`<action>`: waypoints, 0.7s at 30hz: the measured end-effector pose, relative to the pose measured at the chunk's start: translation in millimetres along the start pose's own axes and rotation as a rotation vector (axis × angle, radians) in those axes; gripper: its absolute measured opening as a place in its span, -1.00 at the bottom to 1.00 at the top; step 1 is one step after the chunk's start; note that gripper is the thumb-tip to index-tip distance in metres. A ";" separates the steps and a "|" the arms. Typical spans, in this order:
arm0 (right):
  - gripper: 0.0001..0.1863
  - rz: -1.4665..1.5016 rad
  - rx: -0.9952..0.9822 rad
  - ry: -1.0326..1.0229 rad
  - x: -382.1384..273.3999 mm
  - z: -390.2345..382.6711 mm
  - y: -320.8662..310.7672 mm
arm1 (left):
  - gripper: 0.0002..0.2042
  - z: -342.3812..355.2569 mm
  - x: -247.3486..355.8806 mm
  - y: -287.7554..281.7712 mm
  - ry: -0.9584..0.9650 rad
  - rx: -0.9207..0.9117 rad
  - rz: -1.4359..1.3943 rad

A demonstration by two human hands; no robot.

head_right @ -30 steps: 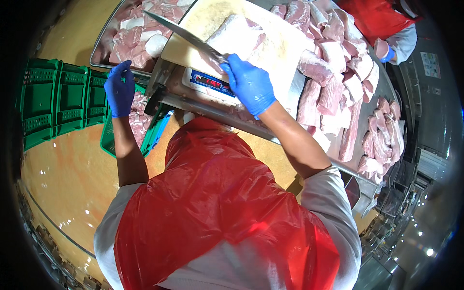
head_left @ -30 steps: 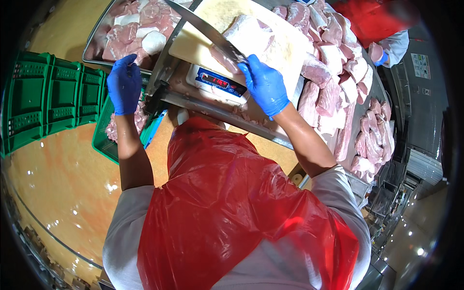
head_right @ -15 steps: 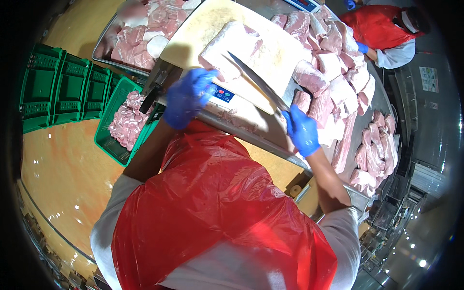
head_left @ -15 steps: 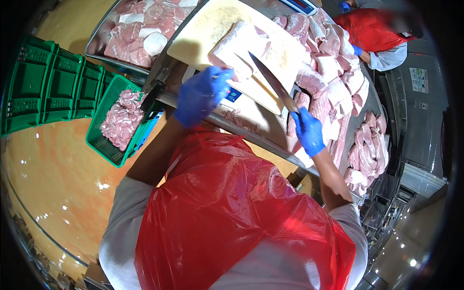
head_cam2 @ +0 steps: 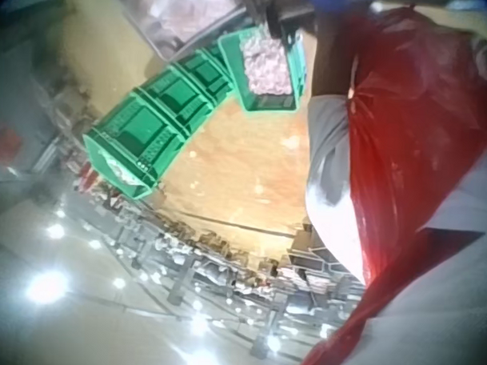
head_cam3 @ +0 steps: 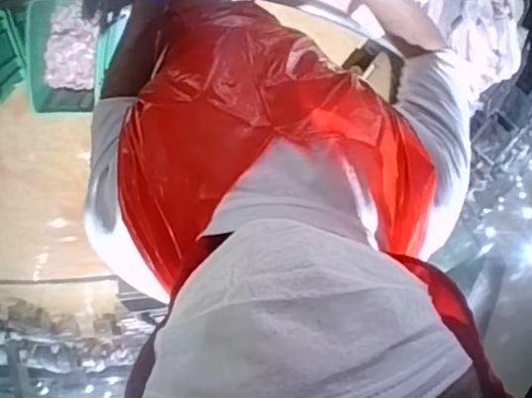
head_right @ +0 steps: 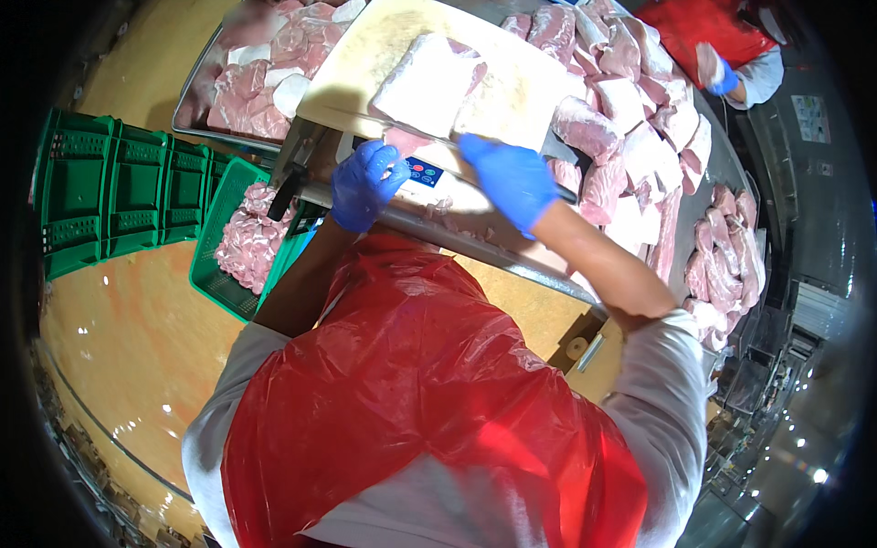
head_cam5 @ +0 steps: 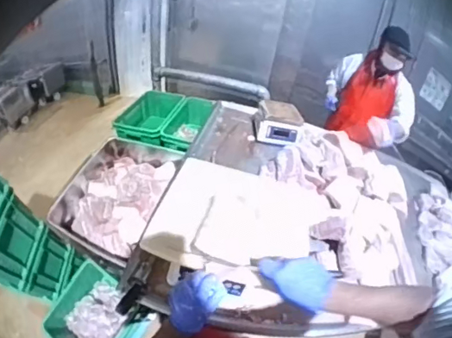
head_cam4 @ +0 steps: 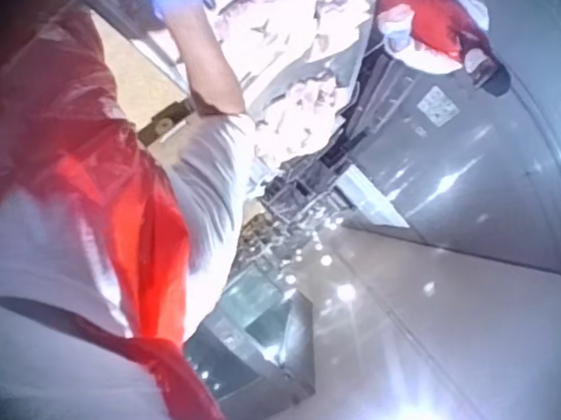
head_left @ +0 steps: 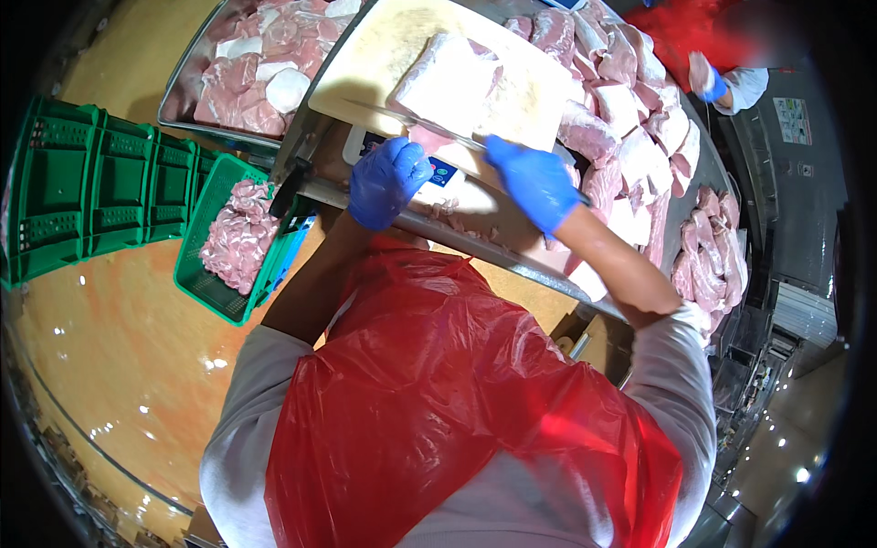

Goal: The person cuts large pieces of raw meat into smaller portions using a knife on a cutting board. The cut pieces are placed into a green crate. The person wears blue gloves and a red apron.

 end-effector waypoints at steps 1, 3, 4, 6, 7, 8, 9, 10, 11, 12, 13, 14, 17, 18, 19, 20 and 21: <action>-0.73 -0.089 -0.026 0.016 20.1 -12.1 -7.6 | -0.71 -1.6 1.9 -4.2 0.109 -0.011 0.043; -0.77 -0.226 -0.073 0.038 87.3 -32.0 -2.1 | -0.72 -13.0 -2.2 -7.6 0.086 -0.005 -0.011; -0.77 -0.295 -0.062 0.034 102.2 -38.7 -13.7 | -0.74 -29.4 -8.9 -4.5 -0.056 0.010 -0.097; -0.79 -0.381 -0.054 0.052 128.0 -55.9 -23.5 | -0.80 -44.0 -10.9 -30.2 -0.269 0.072 -0.073; -0.80 -0.405 -0.057 0.076 142.0 -65.5 -23.0 | -0.84 -46.3 -7.6 -55.5 -0.339 0.124 0.033; -0.82 -0.431 -0.059 0.103 148.3 -75.3 -19.8 | -0.84 -63.5 -18.9 -71.3 -0.385 0.179 0.045; -0.82 -0.277 0.047 0.104 149.0 -85.2 -14.8 | -0.85 -83.3 -33.5 -90.3 -0.431 0.234 0.061; -0.83 -0.120 0.150 0.109 152.2 -98.6 -3.9 | -0.85 -93.5 -40.6 -116.7 -0.556 0.205 0.165; -0.84 0.032 0.252 0.120 152.5 -112.8 2.0 | -0.85 -105.1 -50.4 -145.3 -0.679 0.174 0.263; -0.87 0.275 0.352 0.214 139.4 -116.7 11.7 | -0.81 -131.3 -76.3 -169.6 -0.823 -0.059 0.257; -0.86 0.433 0.373 0.326 138.6 -121.1 33.3 | -0.77 -153.3 -99.0 -187.3 -0.963 -0.287 0.250; -0.84 0.607 0.311 0.418 121.4 -113.4 35.5 | -0.75 -151.7 -104.6 -192.8 -0.812 -0.379 0.375; -0.78 1.266 0.230 0.676 64.4 -79.9 58.0 | -0.65 -44.0 -108.1 -165.2 -0.415 -0.326 0.344; -0.77 1.361 0.208 0.604 41.2 -60.5 49.5 | -0.63 2.3 -104.8 -145.8 -0.319 -0.190 0.130; -0.76 1.449 0.178 0.525 20.4 -43.4 39.5 | -0.66 37.7 -109.2 -119.7 -0.115 -0.099 -0.143; -0.75 1.628 0.064 0.433 5.8 -30.0 43.2 | -0.65 68.6 -115.2 -91.1 -0.024 -0.141 -0.200; -0.74 1.797 -0.054 0.329 -8.2 -18.3 46.2 | -0.61 101.0 -120.8 -57.3 -0.134 -0.157 -0.444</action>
Point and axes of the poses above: each hand's wrist, its own z-axis towards the middle knuckle, its own y-axis out of the palm, x = y × z, the point moved 4 cm from there along z, towards the middle knuckle, and after that the axes turned 15 degrees about y, right-handed, at the moved point
